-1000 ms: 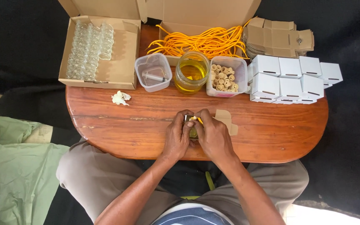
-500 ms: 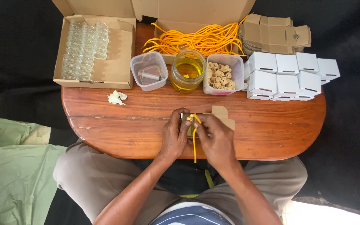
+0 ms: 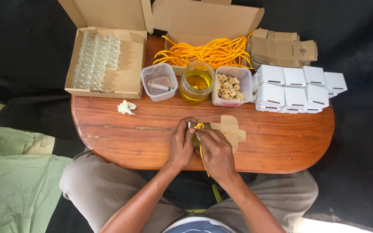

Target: Assembling a perfume bottle hanging accessory by threading a cord through a wooden bead and then folding a small cardboard box to package it.

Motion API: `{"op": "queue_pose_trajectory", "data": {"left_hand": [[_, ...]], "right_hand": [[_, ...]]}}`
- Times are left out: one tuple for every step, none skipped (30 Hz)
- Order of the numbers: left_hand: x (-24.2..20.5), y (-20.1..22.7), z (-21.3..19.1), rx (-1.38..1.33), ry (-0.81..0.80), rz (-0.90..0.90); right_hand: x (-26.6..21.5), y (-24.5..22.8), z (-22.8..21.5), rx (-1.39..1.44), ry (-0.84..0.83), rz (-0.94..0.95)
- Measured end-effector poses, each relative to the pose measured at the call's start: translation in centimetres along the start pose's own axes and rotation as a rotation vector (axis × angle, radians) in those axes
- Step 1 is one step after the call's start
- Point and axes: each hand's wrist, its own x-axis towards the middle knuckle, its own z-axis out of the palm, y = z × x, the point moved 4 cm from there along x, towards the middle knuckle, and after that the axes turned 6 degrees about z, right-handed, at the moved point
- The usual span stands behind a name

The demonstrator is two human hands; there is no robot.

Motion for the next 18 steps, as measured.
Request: {"op": "queue_pose_trajectory", "data": {"left_hand": [[-0.1,0.0,0.1,-0.012,0.009,-0.004],[-0.1,0.0,0.1,-0.022,0.017,-0.005],[0.0,0.0,0.1,-0.021,0.018,0.003],[0.0,-0.1,0.1,-0.017,0.012,-0.002],[0.0,-0.1,0.2,-0.014,0.007,-0.007],[0.2,0.1,0.1,-0.011,0.008,0.0],[0.3,0.3,0.1,-0.017,0.003,-0.003],[0.4,0.5,0.0,-0.022,0.0,-0.008],[0.2,-1.2,0.3,-0.018,0.001,-0.004],[0.3,-3.0,0.6,-0.121,0.003,-0.05],[0.4,-4.9,1.0,-0.224,0.004,-0.095],[0.3,-4.1,0.9,-0.223,0.004,-0.09],[0.3,-3.2,0.6,-0.13,0.012,-0.045],[0.1,-2.3,0.4,-0.037,0.019,-0.002],[0.1,-1.9,0.3,-0.035,0.017,0.001],[0.2,-1.5,0.3,-0.018,0.02,0.024],[0.4,-1.2,0.3,-0.001,0.023,0.046],[0.7,-1.2,0.2,-0.004,0.034,0.042]], "right_hand": [[-0.2,0.5,0.2,-0.028,0.01,-0.021],[-0.3,1.0,0.4,-0.056,0.023,-0.043],[0.1,0.8,0.1,-0.055,0.03,-0.049],[0.3,0.7,-0.1,-0.102,-0.007,-0.059],[0.6,0.5,-0.3,-0.149,-0.044,-0.07],[0.6,0.3,-0.7,-0.148,-0.039,-0.074],[0.6,0.1,-1.2,-0.082,0.006,-0.08],[0.6,-0.1,-1.7,-0.014,0.049,-0.084],[0.2,-0.5,-2.3,-0.011,0.053,-0.088],[0.0,-0.7,-3.2,0.018,0.14,-0.071],[-0.3,-0.9,-4.2,0.048,0.227,-0.053],[-0.9,0.4,-4.4,0.048,0.231,-0.057],[-1.5,1.7,-4.7,0.033,0.289,-0.055],[-2.2,3.0,-5.1,0.018,0.346,-0.049],[-2.6,3.7,-5.3,0.018,0.35,-0.048],[-2.8,4.8,-5.7,0.046,0.392,-0.027],[-3.0,5.8,-6.1,0.074,0.434,-0.005],[-2.8,7.5,-6.1,0.074,0.423,-0.011]]}}
